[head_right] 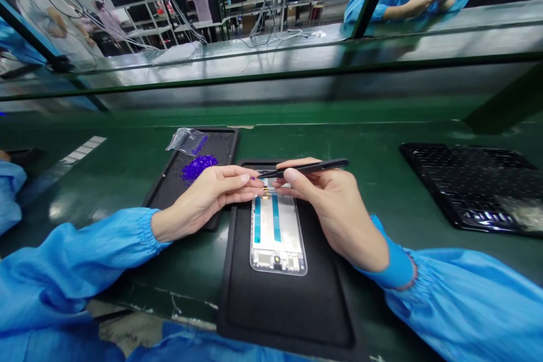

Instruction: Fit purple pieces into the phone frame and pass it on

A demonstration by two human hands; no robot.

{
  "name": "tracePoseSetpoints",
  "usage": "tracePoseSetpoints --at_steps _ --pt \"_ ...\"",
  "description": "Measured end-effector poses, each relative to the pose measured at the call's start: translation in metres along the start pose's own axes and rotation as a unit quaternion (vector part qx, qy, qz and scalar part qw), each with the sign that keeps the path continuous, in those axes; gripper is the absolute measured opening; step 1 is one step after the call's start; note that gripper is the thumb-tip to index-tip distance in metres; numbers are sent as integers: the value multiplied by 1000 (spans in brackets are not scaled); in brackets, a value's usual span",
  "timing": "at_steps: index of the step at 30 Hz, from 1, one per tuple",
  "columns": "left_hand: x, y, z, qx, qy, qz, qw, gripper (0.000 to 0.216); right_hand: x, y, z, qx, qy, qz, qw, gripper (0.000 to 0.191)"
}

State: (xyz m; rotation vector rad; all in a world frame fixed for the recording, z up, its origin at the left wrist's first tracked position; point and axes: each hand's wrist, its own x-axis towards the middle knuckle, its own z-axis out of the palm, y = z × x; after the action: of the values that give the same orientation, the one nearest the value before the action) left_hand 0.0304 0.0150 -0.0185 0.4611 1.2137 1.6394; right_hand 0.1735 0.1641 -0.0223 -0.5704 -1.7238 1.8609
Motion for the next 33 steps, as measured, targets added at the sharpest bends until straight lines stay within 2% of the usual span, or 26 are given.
tracePoseSetpoints --at_steps 10,23,28,30,31,32,33 --pt "0 -3 0 -2 0 7 1000 15 0 4 1 20 -17 24 999 28" --pt "-2 -3 2 2 -8 15 1000 17 1 6 3 28 -27 -3 999 24" --pt "-2 -1 0 65 -32 28 997 30 1 2 1 27 -15 -20 999 24" --pt "-5 -1 -1 156 -40 79 984 29 2 -5 -2 29 -3 -34 999 24" --pt "-7 -2 -1 231 -57 118 964 23 3 -8 -5 26 5 -42 999 24" --pt "-10 -2 -1 320 -90 159 930 17 5 -11 -7 19 14 -49 999 25" --pt "-15 -4 0 413 -132 199 879 14 7 -14 -10 11 21 -56 998 25"
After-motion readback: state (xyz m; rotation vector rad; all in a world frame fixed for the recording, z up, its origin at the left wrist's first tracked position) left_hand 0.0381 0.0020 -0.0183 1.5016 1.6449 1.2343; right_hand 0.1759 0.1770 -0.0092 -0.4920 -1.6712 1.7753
